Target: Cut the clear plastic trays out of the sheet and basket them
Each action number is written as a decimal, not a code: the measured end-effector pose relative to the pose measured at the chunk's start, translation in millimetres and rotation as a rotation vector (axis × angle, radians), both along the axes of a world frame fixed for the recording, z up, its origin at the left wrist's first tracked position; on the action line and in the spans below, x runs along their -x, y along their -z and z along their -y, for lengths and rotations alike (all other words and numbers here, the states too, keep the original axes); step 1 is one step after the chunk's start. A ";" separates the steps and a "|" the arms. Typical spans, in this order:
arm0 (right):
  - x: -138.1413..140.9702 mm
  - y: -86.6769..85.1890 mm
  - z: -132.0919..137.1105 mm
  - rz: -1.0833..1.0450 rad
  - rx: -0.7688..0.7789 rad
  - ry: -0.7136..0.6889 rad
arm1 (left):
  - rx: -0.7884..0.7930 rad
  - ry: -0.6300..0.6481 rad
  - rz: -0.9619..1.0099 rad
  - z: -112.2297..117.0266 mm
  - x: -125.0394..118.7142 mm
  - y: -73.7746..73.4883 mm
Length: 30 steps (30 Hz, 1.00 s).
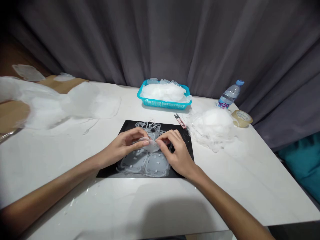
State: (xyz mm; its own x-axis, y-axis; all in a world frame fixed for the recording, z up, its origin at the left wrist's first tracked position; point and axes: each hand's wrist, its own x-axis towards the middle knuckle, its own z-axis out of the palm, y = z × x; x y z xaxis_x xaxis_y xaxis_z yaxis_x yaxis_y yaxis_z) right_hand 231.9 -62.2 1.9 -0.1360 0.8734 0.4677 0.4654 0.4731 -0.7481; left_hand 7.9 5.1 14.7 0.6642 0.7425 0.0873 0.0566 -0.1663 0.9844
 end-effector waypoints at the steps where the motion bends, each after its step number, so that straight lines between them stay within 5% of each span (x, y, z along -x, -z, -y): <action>1: -1.7 1.2 -1.5 -0.023 0.032 0.008 | 0.037 -0.008 0.009 -0.1 -0.2 0.2; 8: -9.5 3.0 -4.5 -0.247 0.284 -0.159 | 0.243 0.040 0.125 1.2 -2.1 -1.0; 19: -10.7 -2.8 3.0 0.054 -0.038 -0.260 | 0.256 0.059 0.085 5.6 -3.4 -0.4; 24: -9.4 -4.0 2.7 0.060 -0.083 -0.208 | 0.295 0.077 0.011 6.5 -3.6 3.3; 30: -8.4 -3.1 3.7 0.083 -0.059 -0.164 | 0.109 0.061 -0.079 0.1 1.4 5.5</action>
State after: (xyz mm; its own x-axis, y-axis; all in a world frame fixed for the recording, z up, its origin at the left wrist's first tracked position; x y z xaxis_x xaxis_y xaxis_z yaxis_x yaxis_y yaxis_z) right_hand 240.4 -65.9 5.0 -0.3144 0.8079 0.4984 0.4378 0.5892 -0.6791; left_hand 6.5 5.0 9.1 0.7102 0.7025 -0.0455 0.1272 -0.0644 0.9898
